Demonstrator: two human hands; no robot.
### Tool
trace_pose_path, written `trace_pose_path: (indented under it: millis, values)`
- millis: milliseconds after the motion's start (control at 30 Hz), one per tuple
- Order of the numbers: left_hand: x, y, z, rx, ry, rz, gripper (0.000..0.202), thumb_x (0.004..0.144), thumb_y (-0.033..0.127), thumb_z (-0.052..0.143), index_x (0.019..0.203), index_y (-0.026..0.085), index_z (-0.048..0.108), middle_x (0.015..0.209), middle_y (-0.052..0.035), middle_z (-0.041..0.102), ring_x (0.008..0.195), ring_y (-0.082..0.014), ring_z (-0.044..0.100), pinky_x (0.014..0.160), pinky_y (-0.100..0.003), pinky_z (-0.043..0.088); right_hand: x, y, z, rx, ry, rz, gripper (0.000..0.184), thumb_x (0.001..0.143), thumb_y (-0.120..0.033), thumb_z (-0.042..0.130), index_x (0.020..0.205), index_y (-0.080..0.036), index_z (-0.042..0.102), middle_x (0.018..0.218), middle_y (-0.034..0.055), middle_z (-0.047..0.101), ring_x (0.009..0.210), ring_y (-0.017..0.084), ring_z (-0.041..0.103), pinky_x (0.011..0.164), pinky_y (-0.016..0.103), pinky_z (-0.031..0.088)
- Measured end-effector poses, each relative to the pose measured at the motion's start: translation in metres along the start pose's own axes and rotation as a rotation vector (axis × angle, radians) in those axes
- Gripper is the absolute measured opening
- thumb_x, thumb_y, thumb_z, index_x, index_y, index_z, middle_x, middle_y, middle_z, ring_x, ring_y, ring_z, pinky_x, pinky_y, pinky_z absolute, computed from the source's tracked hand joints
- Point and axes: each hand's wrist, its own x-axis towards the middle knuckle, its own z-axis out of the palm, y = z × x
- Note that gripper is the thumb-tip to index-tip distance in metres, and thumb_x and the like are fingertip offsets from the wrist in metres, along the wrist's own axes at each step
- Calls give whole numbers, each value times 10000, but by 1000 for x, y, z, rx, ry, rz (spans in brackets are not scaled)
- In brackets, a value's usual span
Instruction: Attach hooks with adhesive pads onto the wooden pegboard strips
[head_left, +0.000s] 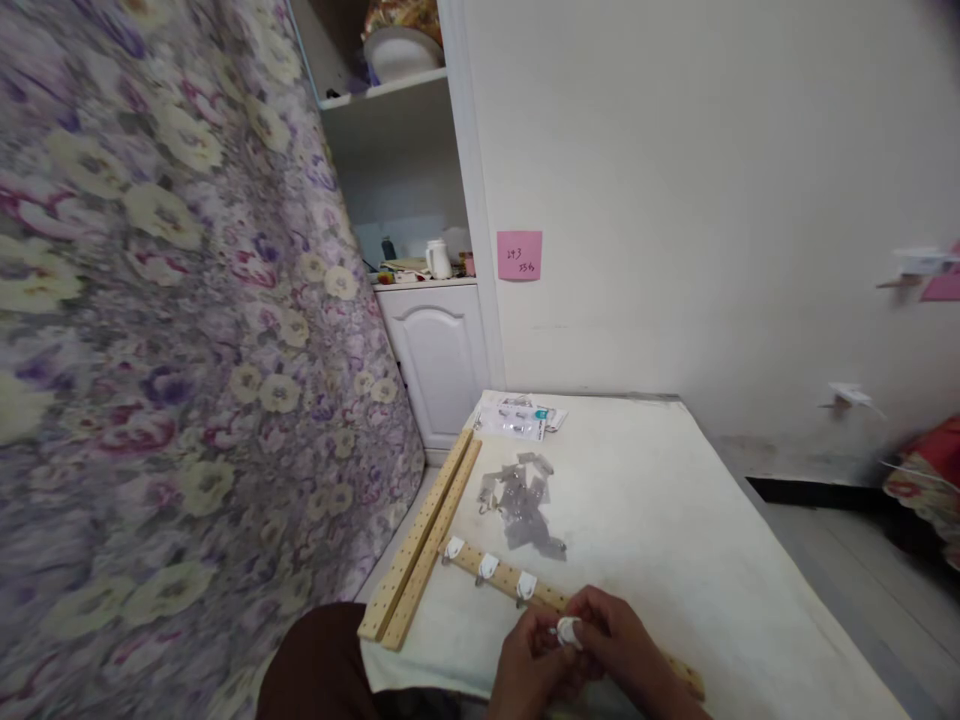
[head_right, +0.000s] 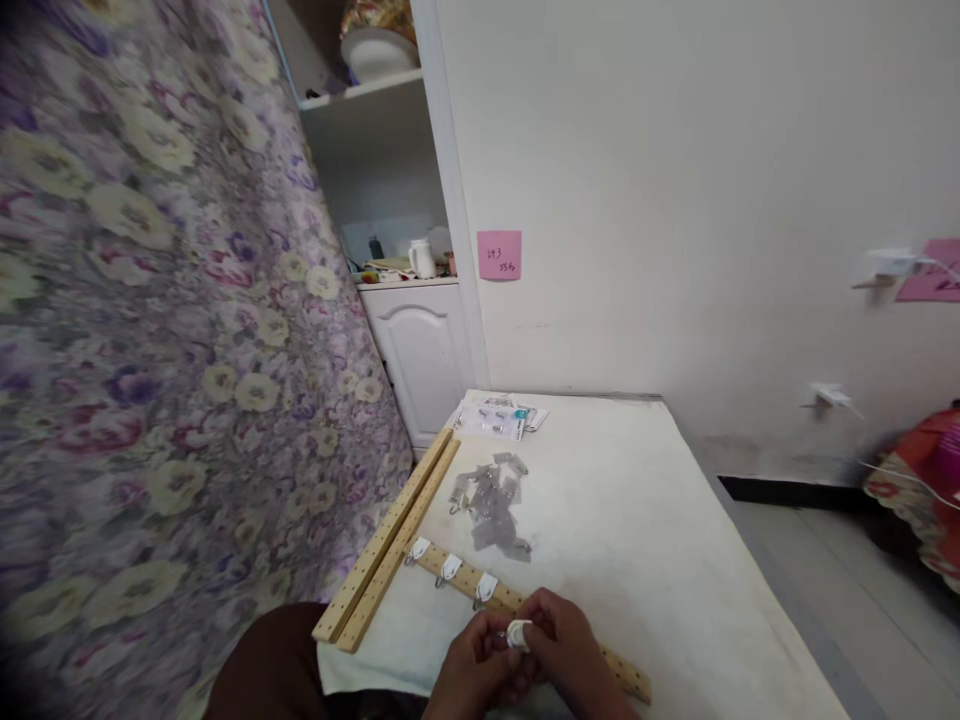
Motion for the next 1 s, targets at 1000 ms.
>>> trace_pose_path:
  millis: [1000]
  values:
    - [5,-4,12,-505,8,-216,201,613,260,682,717,149,552,622,-42,661,528,-129,609,524,-214,400,13,16,-1,-684,265,-333,220,784,-102,400,846,-192,591,831,34,597,780,158,581,730,265,440]
